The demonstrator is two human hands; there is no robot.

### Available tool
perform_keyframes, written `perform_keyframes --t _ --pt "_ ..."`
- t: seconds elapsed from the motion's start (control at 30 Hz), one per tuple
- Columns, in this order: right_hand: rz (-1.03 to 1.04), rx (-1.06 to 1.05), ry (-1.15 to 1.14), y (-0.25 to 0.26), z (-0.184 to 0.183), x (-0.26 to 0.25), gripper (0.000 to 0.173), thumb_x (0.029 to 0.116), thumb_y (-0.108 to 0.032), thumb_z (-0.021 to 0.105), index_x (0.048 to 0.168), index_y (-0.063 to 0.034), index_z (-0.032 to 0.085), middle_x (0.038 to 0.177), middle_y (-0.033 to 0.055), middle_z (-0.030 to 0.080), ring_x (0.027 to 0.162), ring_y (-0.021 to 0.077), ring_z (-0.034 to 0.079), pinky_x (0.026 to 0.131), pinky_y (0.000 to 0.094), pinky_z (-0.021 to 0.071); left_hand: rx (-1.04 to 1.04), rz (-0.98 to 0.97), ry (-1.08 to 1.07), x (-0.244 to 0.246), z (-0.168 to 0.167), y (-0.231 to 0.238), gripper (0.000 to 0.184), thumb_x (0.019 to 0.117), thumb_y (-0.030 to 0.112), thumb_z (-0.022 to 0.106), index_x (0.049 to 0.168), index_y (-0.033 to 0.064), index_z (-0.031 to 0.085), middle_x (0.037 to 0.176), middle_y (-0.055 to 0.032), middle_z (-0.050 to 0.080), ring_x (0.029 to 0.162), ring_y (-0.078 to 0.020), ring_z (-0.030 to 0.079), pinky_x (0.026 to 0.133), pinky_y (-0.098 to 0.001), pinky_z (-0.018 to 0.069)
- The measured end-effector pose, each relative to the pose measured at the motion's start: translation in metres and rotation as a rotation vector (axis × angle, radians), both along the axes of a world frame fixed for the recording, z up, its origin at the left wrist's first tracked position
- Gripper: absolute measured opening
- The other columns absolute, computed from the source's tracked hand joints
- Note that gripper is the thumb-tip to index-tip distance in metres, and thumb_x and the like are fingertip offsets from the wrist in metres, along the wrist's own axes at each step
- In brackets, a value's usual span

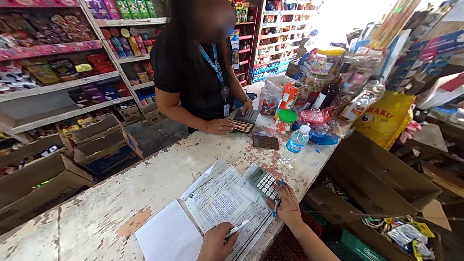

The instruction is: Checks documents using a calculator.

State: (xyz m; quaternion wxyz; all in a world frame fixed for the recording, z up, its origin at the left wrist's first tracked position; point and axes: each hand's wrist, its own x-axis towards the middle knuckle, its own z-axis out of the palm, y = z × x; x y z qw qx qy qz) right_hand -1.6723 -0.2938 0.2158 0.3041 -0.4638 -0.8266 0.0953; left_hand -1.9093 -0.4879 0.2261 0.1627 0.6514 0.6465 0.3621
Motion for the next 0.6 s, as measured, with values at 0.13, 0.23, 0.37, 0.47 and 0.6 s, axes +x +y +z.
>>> perform_keyframes --t 0.13,0.23,0.37,0.47,0.6 --pt "-0.003 0.012 0.0 0.0004 -0.0008 -0.0003 0.064 0.0844 -0.048 0.074 0.129 -0.0029 0.068 0.143 0.0231 0.059 0.135 0.0506 0.051 0.108 0.0623 0.0422 -0.007 0.001 0.005 0.0 0.0001 0.0001 0.03 0.0974 0.032 0.061 0.097 0.0037 0.073 0.081 -0.0102 0.072 0.068 -0.0229 0.07 0.063 -0.0422 0.0581" --pt "0.0 0.01 0.006 0.0005 -0.0001 -0.0003 0.064 0.0843 -0.048 0.074 0.128 -0.0027 0.068 0.143 0.0235 0.059 0.135 0.0506 0.05 0.108 0.0624 0.0419 -0.01 0.0 0.003 0.0001 0.0002 0.0005 0.031 0.0975 0.032 0.061 0.097 0.0035 0.073 0.081 -0.0105 0.072 0.068 -0.0235 0.07 0.063 -0.0427 0.058" --pt "0.005 0.026 0.008 0.0002 -0.0022 0.0002 0.064 0.0854 -0.049 0.073 0.128 -0.003 0.068 0.142 0.0233 0.059 0.134 0.0504 0.051 0.108 0.0617 0.0424 -0.021 0.0 0.004 0.0001 0.0005 0.0001 0.031 0.0978 0.032 0.061 0.097 0.0038 0.073 0.082 -0.0102 0.072 0.069 -0.0233 0.07 0.064 -0.0426 0.0583" --pt "0.008 0.05 0.02 0.0015 -0.0037 0.0006 0.063 0.0847 -0.049 0.073 0.127 -0.0031 0.068 0.14 0.0231 0.061 0.134 0.0502 0.052 0.108 0.0622 0.0429 -0.029 -0.003 -0.003 0.0 0.0008 0.0001 0.031 0.0978 0.032 0.061 0.098 0.0035 0.073 0.083 -0.0107 0.073 0.07 -0.0238 0.071 0.065 -0.0431 0.0585" --pt "0.019 0.033 0.034 0.0015 -0.0032 0.0008 0.063 0.084 -0.048 0.075 0.127 -0.0028 0.068 0.141 0.0235 0.06 0.134 0.0503 0.051 0.108 0.0631 0.0427 -0.028 -0.007 -0.017 -0.0005 0.0012 0.0001 0.03 0.0975 0.031 0.062 0.098 0.0032 0.073 0.082 -0.0108 0.072 0.069 -0.024 0.07 0.065 -0.0445 0.0585"
